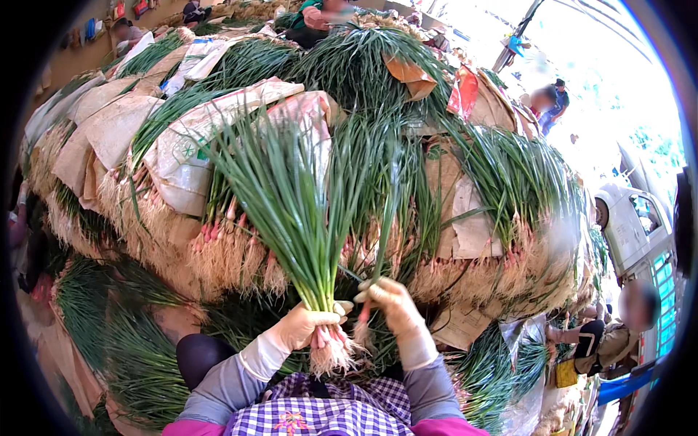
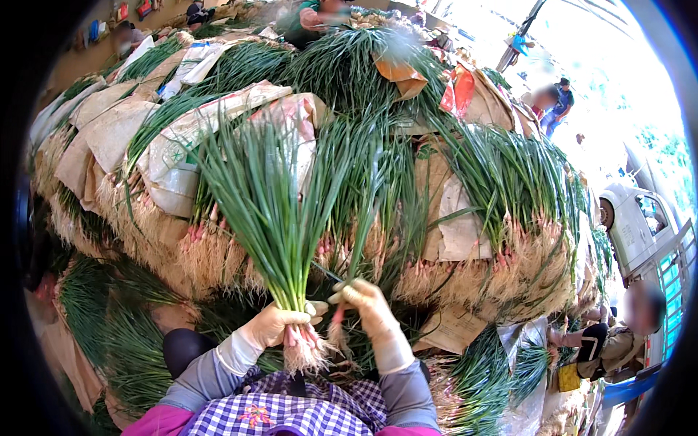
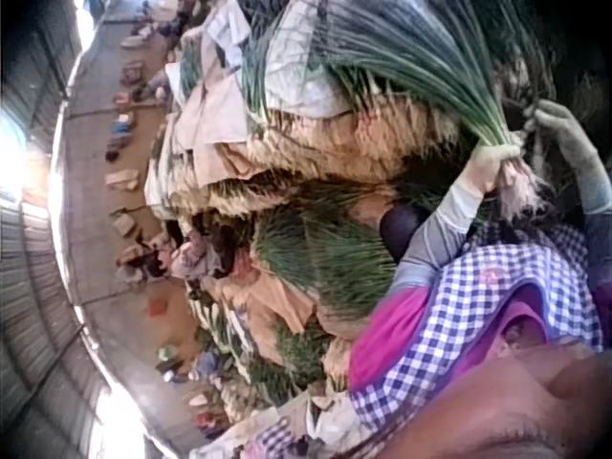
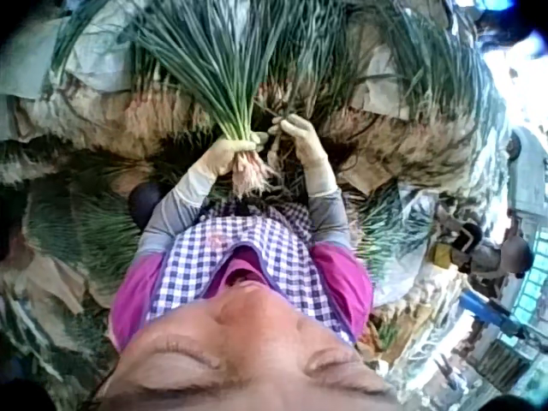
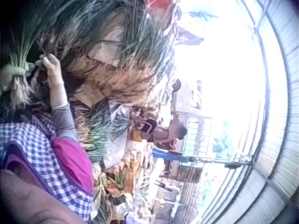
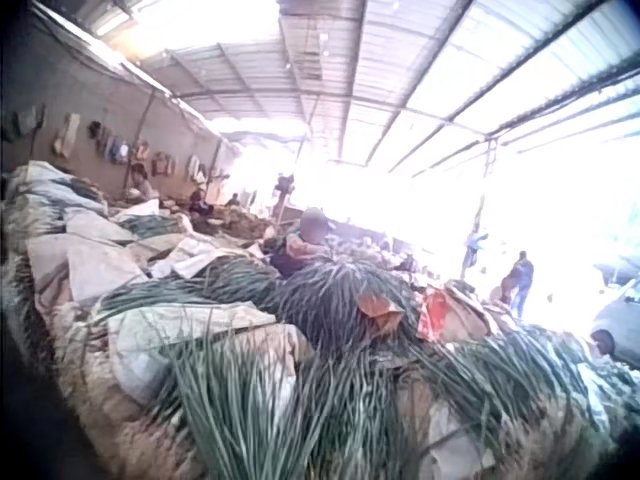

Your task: The person sorts onions by picking up a bundle, removing loose skin and damaged leaves by hand, and placing the cleaned bundle back onto a large pile.

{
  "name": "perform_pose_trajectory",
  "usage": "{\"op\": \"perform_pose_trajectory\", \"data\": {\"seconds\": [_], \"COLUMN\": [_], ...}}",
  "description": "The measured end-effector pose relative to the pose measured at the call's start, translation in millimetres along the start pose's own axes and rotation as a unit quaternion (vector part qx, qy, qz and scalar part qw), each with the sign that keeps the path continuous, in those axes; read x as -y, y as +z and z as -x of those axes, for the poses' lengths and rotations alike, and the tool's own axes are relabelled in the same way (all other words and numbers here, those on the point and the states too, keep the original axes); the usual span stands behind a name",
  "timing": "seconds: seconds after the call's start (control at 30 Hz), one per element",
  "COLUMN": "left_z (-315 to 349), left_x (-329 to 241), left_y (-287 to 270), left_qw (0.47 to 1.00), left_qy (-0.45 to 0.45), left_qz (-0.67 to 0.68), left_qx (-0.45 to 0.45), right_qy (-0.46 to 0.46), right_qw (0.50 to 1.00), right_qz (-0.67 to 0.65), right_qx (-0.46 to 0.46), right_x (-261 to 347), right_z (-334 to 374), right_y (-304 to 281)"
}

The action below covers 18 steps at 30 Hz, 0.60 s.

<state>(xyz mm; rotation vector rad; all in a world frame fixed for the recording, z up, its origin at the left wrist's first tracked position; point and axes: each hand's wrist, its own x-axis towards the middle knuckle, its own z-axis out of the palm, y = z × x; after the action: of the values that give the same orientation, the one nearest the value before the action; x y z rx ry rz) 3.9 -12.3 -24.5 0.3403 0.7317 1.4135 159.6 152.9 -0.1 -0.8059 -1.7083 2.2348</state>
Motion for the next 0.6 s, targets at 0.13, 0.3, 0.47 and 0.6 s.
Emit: {"op": "perform_pose_trajectory", "data": {"seconds": [0.13,0.3,0.47,0.6], "left_z": [-12,-10,-13,-6], "left_x": [18,20,31,25], "left_y": [-5,1,-19,-4], "left_qw": [0.999,0.998,0.991,0.987], "left_qy": [-0.037,-0.033,-0.039,0.035], "left_qz": [-0.028,-0.043,-0.105,0.118], "left_qx": [0.011,-0.042,-0.073,0.1], "right_qy": [0.003,-0.023,-0.191,-0.084], "right_qw": [0.991,0.992,0.774,0.937], "right_qz": [-0.135,0.063,0.558,0.004], "right_qx": [0.002,-0.106,-0.23,-0.34], "right_x": [-58,-43,-39,-49], "right_z": [8,-7,-18,-28], "right_y": [31,42,59,3]}}
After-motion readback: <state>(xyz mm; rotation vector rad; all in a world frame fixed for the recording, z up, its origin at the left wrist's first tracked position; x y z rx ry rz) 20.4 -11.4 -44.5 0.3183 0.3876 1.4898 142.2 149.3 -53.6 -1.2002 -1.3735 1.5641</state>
